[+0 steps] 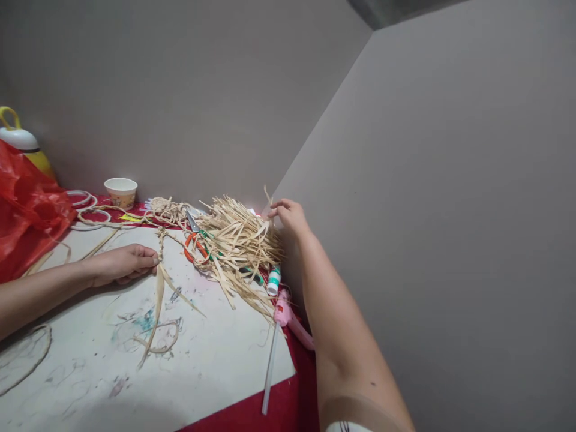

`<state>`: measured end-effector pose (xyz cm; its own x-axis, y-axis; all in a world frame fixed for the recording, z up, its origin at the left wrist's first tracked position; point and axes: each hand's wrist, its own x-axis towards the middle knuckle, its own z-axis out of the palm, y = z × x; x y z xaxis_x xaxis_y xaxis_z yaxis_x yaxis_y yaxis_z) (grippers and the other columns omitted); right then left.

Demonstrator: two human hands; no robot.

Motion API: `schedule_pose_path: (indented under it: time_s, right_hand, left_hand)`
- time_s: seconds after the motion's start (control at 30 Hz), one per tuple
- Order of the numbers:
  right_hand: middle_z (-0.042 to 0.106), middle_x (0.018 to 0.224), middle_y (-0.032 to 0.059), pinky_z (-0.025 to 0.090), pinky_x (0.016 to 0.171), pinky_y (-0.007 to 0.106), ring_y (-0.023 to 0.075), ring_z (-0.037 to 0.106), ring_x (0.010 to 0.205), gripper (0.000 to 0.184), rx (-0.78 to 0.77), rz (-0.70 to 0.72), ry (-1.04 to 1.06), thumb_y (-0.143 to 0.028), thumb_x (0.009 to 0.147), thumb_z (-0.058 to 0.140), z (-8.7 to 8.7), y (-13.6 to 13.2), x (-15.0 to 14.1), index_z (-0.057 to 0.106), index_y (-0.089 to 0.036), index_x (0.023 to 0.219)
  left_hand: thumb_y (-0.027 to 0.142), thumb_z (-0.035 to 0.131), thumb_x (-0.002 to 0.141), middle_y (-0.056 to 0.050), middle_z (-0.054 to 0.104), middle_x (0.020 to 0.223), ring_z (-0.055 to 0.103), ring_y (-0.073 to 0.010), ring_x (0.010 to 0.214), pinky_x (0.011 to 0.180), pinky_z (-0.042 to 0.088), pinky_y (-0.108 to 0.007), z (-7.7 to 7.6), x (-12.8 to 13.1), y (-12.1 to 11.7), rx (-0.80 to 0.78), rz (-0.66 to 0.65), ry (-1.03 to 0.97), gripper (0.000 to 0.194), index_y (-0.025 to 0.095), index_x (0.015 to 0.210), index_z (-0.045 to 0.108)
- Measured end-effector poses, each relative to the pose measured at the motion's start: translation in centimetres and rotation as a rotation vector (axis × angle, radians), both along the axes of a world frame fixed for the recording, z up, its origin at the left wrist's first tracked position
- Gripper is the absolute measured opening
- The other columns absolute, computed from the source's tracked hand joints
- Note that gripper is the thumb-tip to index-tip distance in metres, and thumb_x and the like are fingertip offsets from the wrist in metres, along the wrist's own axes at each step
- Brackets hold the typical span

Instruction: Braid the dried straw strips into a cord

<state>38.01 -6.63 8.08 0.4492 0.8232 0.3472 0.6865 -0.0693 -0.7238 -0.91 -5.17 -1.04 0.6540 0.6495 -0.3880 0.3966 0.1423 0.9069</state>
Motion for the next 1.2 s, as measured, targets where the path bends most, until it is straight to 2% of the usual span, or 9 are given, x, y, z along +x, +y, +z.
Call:
schedule_pose_path:
  time_s: [0.2,0.3,0.47,0.53,0.63,0.8,0.9,1.07,1.2]
  right_hand:
    - [0.067,0.09,0.0107,0.044,0.051,0.02,0.0129,0.064,0.065,0.027,0.089,-0.221,-0.047,-0.021,0.076,0.041,-0.6,0.6,0.7,0.059,-0.013,0.094]
    - [0.067,0.077,0.0111,0.043,0.047,0.021,0.013,0.061,0.054,0.018,-0.005,-0.26,-0.046,-0.024,0.077,0.048,-1.2,1.2,0.9,0.06,-0.012,0.081]
    - [0.066,0.068,0.0131,0.046,0.058,0.025,0.0199,0.064,0.069,0.016,-0.144,-0.327,-0.066,-0.028,0.065,0.067,-2.9,2.6,1.2,0.062,-0.013,0.066]
    - [0.066,0.067,0.0127,0.046,0.06,0.026,0.021,0.063,0.071,0.013,-0.171,-0.347,-0.066,-0.021,0.058,0.072,-3.6,3.1,1.2,0.063,-0.013,0.063]
    - [0.064,0.061,0.0088,0.044,0.056,0.025,0.018,0.06,0.061,0.014,-0.177,-0.337,-0.046,-0.009,0.052,0.071,-4.1,3.3,1.2,0.064,-0.012,0.063]
    - [0.061,0.056,0.0023,0.038,0.043,0.02,0.0083,0.048,0.041,0.016,-0.112,-0.29,0.036,-0.016,0.063,0.066,-3.3,2.1,1.0,0.065,-0.01,0.077]
    - [0.06,0.055,0.0014,0.037,0.042,0.019,0.0077,0.047,0.039,0.013,-0.075,-0.263,0.041,-0.024,0.07,0.06,-2.8,1.1,1.0,0.064,-0.011,0.072]
    - [0.056,0.049,0.0026,0.04,0.051,0.023,0.0136,0.054,0.049,0.015,0.0,-0.279,-0.022,-0.024,0.068,0.06,-2.6,0.5,1.0,0.062,-0.012,0.058]
    - [0.063,0.063,0.0066,0.043,0.059,0.024,0.0157,0.057,0.063,0.013,0.124,-0.327,-0.031,-0.021,0.068,0.057,-1.9,0.8,0.5,0.065,-0.012,0.067]
  left_hand:
    - [0.044,0.053,0.079,0.009,0.028,0.048,0.016,-0.0031,0.037,0.034,0.008,-0.019,0.2,0.1,-0.1,-0.006,0.006,0.018,0.028,0.017,0.07,0.05]
    - [0.045,0.054,0.078,0.009,0.028,0.047,0.016,-0.0032,0.038,0.035,0.008,-0.019,0.2,0.1,0.0,-0.012,0.009,0.009,0.029,0.017,0.071,0.051]
    - [0.043,0.053,0.08,0.009,0.028,0.047,0.015,-0.0031,0.038,0.035,0.008,-0.019,0.2,0.0,0.0,-0.013,0.005,0.015,0.029,0.016,0.071,0.051]
    - [0.042,0.052,0.081,0.009,0.028,0.047,0.016,-0.003,0.037,0.035,0.009,-0.019,0.3,0.0,0.0,-0.002,0.007,0.019,0.027,0.016,0.071,0.051]
    - [0.041,0.051,0.081,0.009,0.029,0.048,0.017,-0.0029,0.037,0.034,0.009,-0.019,0.3,0.0,0.0,0.007,0.003,0.019,0.026,0.017,0.071,0.05]
    - [0.043,0.051,0.081,0.009,0.028,0.048,0.016,-0.003,0.038,0.035,0.009,-0.02,0.2,0.1,0.0,0.012,-0.001,0.026,0.029,0.017,0.071,0.05]
    - [0.04,0.051,0.081,0.008,0.029,0.048,0.016,-0.0032,0.038,0.036,0.008,-0.02,0.2,0.1,-0.1,0.001,0.007,0.019,0.026,0.017,0.07,0.05]
    - [0.041,0.051,0.081,0.008,0.028,0.048,0.016,-0.003,0.038,0.036,0.007,-0.021,0.3,0.0,-0.2,-0.002,0.014,0.022,0.027,0.017,0.071,0.05]
    - [0.044,0.052,0.08,0.009,0.029,0.048,0.016,-0.0032,0.037,0.035,0.008,-0.02,0.3,0.0,-0.1,0.019,-0.003,0.017,0.029,0.017,0.071,0.051]
